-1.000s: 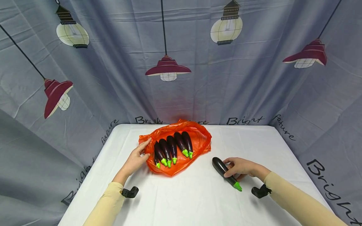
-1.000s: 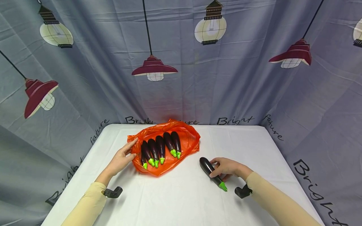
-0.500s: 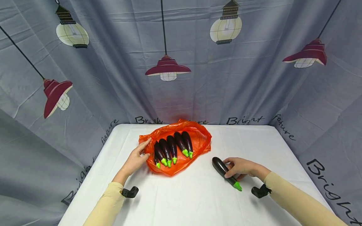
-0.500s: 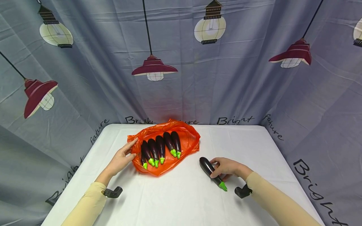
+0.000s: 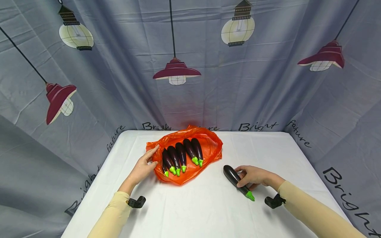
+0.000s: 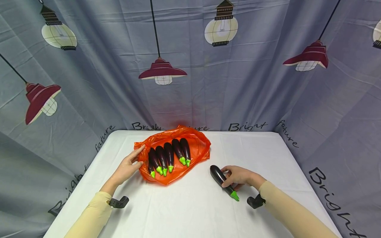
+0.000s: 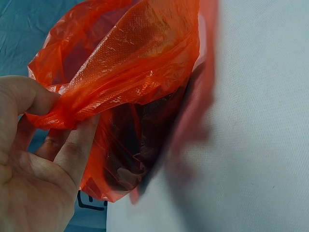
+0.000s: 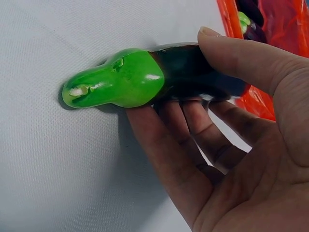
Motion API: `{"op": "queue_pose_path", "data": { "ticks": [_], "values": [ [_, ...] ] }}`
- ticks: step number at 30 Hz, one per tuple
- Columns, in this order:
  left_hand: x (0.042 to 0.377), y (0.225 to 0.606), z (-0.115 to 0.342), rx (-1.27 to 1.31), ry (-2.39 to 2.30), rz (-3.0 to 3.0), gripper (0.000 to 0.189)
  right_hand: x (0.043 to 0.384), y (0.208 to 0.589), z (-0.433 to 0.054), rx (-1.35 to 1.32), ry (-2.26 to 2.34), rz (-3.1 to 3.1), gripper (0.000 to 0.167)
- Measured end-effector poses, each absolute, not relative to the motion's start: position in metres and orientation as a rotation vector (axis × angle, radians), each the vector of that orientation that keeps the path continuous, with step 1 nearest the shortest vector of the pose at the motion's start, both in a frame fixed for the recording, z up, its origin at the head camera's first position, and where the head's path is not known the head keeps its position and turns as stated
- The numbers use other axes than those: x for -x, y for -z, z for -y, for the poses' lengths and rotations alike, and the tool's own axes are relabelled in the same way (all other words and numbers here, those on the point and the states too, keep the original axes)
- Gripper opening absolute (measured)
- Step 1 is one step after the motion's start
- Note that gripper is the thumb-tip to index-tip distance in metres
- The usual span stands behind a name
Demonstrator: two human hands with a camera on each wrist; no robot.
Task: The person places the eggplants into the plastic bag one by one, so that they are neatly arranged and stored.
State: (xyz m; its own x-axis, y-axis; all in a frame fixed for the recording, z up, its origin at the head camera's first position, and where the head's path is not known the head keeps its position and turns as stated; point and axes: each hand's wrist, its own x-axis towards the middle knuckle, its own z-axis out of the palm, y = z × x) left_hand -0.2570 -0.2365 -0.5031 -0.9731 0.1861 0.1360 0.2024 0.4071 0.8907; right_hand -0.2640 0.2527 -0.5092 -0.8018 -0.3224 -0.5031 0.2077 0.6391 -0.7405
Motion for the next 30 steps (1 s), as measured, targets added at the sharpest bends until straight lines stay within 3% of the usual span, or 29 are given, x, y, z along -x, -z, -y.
{"op": "queue_pose_path", "data": {
  "ticks": [30],
  "values": [
    [0.2566,0.4995,0.2348,0.4,1.691,2.588,0.071,0.2625,0.5086,-0.2523,0.092,1.118,-2.259,0.073]
  ]
}}
